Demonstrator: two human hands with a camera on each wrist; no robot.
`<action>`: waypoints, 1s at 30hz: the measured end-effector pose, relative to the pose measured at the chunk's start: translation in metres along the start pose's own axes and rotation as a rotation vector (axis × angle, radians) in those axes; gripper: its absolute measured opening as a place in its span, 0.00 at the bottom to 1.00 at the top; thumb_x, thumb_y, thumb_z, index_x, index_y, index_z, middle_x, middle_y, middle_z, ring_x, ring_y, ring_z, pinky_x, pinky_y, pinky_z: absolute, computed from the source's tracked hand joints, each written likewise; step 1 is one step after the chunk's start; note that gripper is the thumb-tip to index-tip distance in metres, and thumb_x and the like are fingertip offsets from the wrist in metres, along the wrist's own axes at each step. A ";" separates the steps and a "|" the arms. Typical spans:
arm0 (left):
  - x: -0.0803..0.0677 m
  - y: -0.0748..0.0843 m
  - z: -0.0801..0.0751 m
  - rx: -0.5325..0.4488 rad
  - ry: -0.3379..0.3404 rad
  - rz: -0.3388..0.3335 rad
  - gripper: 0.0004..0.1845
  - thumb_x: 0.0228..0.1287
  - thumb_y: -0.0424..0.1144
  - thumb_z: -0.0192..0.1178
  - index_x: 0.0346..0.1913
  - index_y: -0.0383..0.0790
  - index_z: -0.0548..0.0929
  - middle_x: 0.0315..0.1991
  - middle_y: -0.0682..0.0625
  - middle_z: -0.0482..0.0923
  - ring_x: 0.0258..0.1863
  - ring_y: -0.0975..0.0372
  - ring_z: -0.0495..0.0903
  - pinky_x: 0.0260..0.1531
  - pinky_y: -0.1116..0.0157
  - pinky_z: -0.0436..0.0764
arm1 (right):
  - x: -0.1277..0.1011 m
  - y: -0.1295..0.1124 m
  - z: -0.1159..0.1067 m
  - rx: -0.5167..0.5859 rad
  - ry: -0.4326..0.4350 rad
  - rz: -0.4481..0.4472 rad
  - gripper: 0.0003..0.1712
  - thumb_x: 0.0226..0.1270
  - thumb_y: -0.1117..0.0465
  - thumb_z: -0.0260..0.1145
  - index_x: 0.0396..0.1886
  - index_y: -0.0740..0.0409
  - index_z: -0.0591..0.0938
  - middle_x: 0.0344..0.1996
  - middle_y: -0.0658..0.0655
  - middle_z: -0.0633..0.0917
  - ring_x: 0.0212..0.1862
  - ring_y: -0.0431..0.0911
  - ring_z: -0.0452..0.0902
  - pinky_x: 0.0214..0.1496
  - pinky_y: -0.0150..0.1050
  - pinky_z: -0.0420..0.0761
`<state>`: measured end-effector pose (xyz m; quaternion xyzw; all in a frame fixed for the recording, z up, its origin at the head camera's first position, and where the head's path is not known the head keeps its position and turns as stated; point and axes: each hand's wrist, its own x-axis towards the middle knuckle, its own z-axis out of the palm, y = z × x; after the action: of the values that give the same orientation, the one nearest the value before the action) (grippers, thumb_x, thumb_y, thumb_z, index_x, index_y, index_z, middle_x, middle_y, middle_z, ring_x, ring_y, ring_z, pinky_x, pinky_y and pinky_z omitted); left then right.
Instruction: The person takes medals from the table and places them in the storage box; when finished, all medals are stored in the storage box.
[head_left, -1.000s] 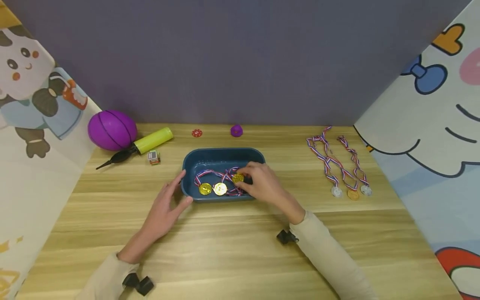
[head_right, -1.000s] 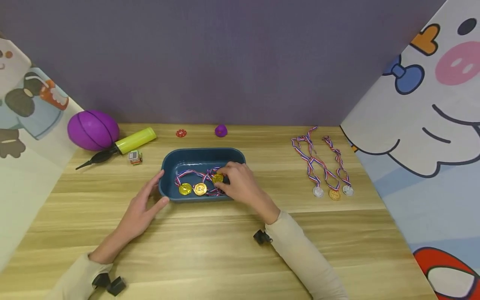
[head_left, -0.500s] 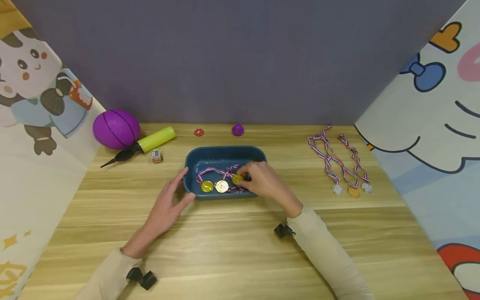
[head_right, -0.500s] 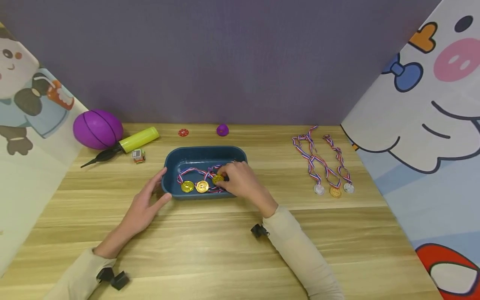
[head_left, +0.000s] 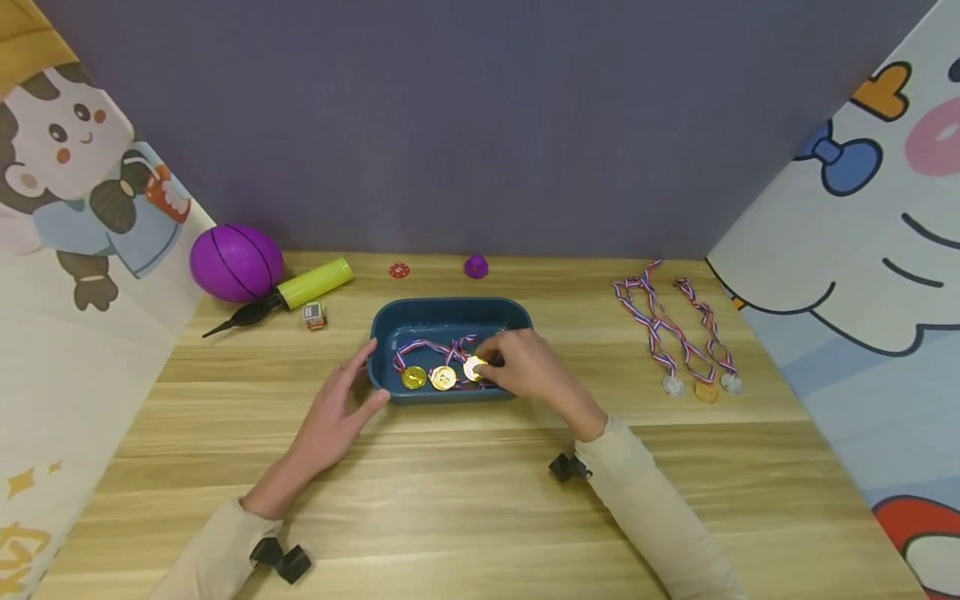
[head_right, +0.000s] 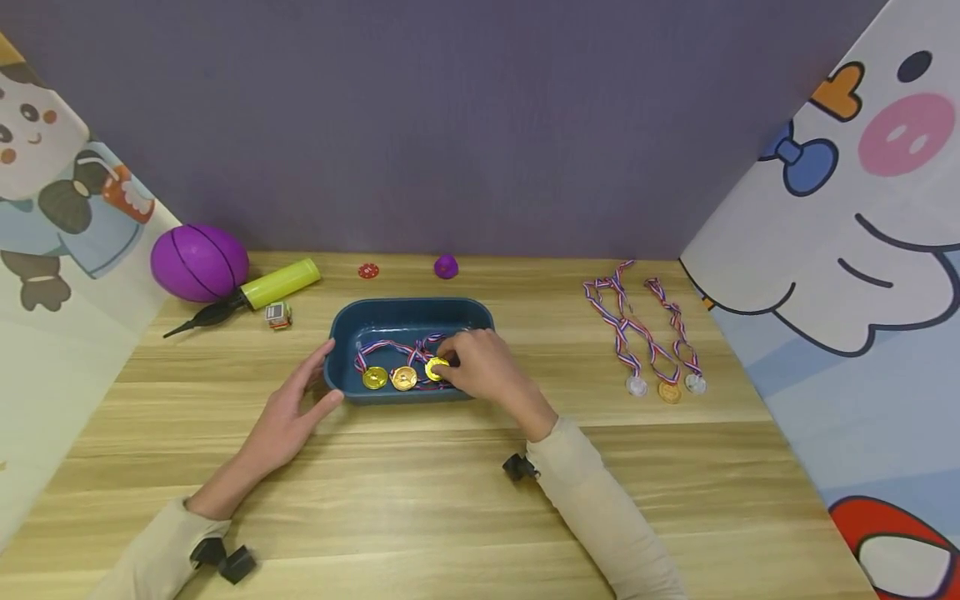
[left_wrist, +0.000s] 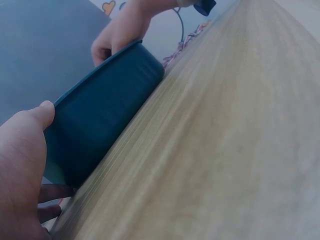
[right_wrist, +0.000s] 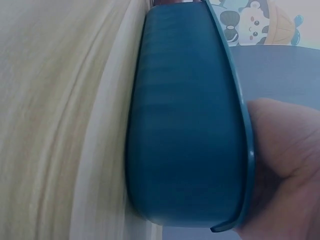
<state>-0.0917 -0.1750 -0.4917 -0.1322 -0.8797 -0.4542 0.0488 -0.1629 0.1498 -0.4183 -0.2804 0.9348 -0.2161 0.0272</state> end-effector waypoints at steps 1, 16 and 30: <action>0.000 0.000 0.000 0.001 -0.001 0.002 0.41 0.84 0.48 0.64 0.91 0.57 0.58 0.83 0.34 0.67 0.77 0.35 0.70 0.75 0.26 0.65 | -0.001 0.000 0.000 0.004 0.007 -0.001 0.14 0.75 0.55 0.79 0.52 0.59 0.95 0.42 0.54 0.95 0.42 0.44 0.91 0.46 0.43 0.90; -0.001 -0.001 0.000 0.000 0.003 0.001 0.41 0.83 0.49 0.64 0.91 0.57 0.58 0.80 0.33 0.71 0.77 0.34 0.71 0.80 0.25 0.55 | -0.035 0.000 -0.018 0.093 0.366 -0.034 0.11 0.77 0.60 0.76 0.50 0.61 0.94 0.37 0.55 0.93 0.39 0.50 0.89 0.44 0.53 0.88; 0.000 -0.003 0.001 -0.006 -0.001 -0.006 0.41 0.84 0.49 0.64 0.91 0.59 0.57 0.80 0.33 0.70 0.75 0.36 0.72 0.74 0.25 0.67 | -0.090 0.048 -0.007 0.155 0.686 -0.027 0.07 0.68 0.71 0.79 0.45 0.63 0.94 0.31 0.56 0.90 0.34 0.46 0.84 0.39 0.39 0.83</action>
<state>-0.0929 -0.1758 -0.4944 -0.1298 -0.8788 -0.4568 0.0463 -0.1132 0.2361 -0.4386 -0.2009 0.8666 -0.3685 -0.2700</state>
